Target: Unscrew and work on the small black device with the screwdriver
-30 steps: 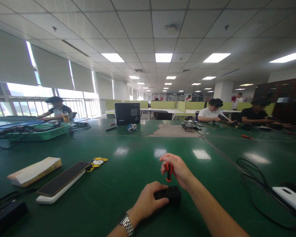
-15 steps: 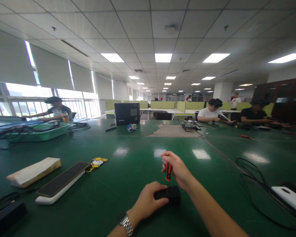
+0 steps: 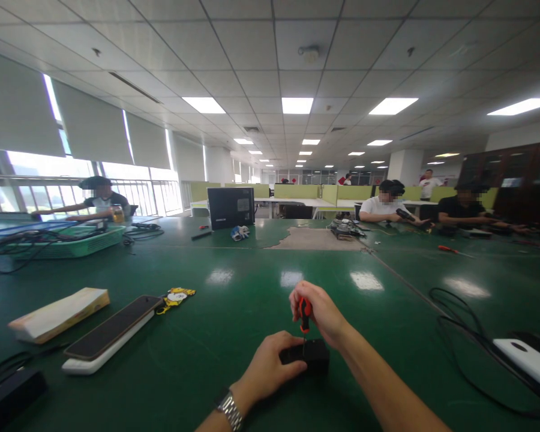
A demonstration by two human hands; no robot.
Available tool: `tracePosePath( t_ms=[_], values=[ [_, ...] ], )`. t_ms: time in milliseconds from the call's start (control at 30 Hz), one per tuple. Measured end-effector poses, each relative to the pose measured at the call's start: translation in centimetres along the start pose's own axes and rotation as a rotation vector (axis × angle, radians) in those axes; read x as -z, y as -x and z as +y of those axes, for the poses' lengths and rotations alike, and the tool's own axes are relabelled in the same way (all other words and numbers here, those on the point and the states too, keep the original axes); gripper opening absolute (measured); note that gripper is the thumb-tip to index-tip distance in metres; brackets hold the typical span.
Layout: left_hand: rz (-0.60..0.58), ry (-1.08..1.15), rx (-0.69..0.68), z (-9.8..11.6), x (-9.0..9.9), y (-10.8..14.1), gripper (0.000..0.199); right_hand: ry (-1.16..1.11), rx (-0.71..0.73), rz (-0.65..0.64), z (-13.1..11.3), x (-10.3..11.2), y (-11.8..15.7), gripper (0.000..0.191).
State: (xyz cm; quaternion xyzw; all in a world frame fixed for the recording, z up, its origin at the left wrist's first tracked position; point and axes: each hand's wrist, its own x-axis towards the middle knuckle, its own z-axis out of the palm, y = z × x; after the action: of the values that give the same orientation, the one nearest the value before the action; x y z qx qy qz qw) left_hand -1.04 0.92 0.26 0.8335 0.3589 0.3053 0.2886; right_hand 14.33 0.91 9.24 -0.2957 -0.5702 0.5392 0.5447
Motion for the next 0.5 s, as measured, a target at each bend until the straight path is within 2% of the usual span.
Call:
tracePosePath(
  t_ms=[100,267,500],
  values=[
    [-0.001,-0.007,-0.002,-0.01,0.03,-0.04,0.036,0.077,-0.012,0.053,-0.06,0.15,-0.03,0.021],
    [-0.002,-0.018,-0.006,-0.20,-0.05,-0.05,0.036,-0.047,-0.017,0.015,-0.16,0.40,-0.13,0.014],
    [0.004,0.002,-0.002,-0.13,-0.10,-0.04,0.034,-0.058,-0.021,0.082,0.12,-0.05,-0.29,0.018]
  ],
)
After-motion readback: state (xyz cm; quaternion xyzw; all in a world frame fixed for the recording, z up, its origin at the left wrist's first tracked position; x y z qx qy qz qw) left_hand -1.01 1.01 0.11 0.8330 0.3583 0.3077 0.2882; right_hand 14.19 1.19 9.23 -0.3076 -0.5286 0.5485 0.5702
